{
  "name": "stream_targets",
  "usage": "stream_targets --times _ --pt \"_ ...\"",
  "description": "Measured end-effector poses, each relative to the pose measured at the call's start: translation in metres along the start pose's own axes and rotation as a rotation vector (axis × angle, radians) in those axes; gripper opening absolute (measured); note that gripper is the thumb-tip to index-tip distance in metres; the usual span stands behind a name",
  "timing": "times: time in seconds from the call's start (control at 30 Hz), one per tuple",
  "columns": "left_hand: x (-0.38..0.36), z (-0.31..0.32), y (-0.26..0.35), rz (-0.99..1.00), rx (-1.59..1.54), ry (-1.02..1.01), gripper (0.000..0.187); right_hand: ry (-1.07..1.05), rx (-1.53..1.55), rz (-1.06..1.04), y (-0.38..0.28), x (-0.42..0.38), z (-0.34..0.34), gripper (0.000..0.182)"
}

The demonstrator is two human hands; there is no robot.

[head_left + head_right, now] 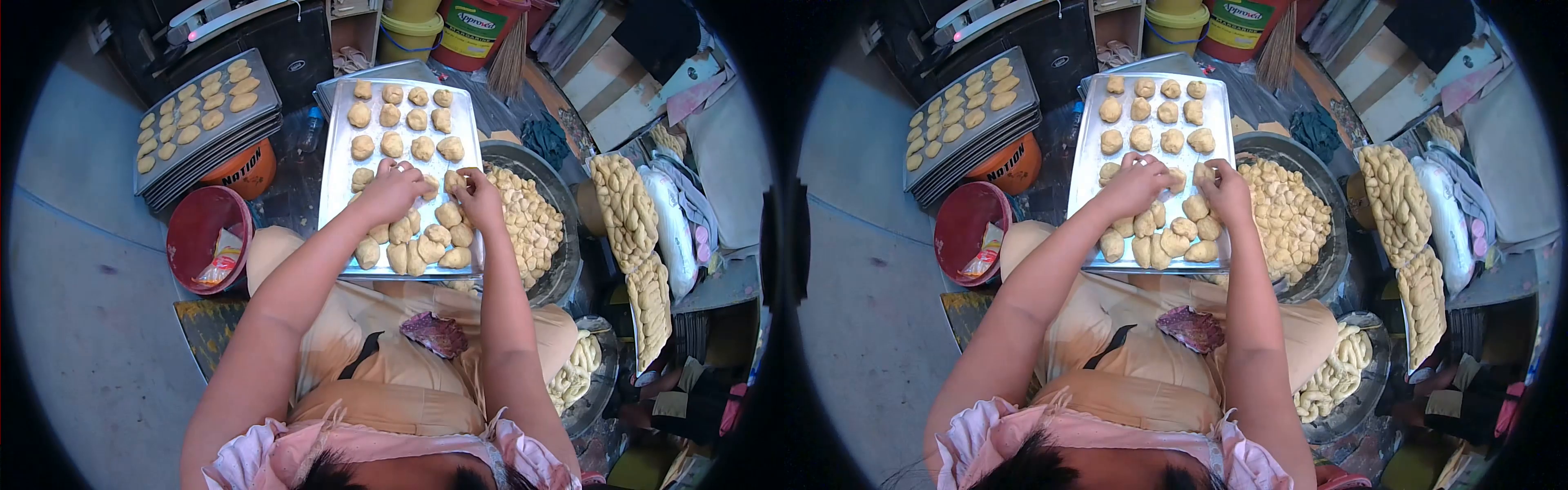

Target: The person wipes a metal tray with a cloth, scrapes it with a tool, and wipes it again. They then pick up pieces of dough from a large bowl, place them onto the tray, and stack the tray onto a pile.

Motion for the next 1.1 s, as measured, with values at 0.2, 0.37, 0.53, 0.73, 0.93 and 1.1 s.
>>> stream_targets --times 0.2,0.37,0.53,0.73,0.93,1.1 --pt "-0.003 0.004 0.000 -0.023 0.062 -0.045 0.036 -0.040 -0.062 -0.034 0.002 0.024 0.003 0.044" --pt "-0.003 0.004 -0.002 -0.008 0.020 -0.024 0.027 0.247 -0.146 -0.282 0.000 0.061 0.013 0.050" --pt "0.001 -0.014 -0.013 -0.156 -0.038 0.130 0.017 0.083 -0.313 -0.122 -0.010 0.072 0.028 0.052" --pt "-0.004 -0.055 -0.051 -0.345 -0.075 0.158 0.019 0.224 -0.209 -0.115 -0.012 0.048 0.005 0.050" --pt "-0.052 -0.079 -0.029 -0.508 -0.160 -0.103 0.031 -0.029 -0.214 -0.071 -0.015 -0.051 -0.014 0.054" --pt "-0.100 -0.066 0.010 -0.424 -0.046 -0.053 0.049 -0.063 -0.117 -0.174 -0.011 -0.089 -0.005 0.072"
Point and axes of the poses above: each hand's wrist, its own x-axis towards the middle knuckle, its own z-axis out of the palm, y = z × x, the point moved 6 cm from there along x, towards the middle knuckle, and after that the axes turned 11 degrees about y, right-handed, at the moved point
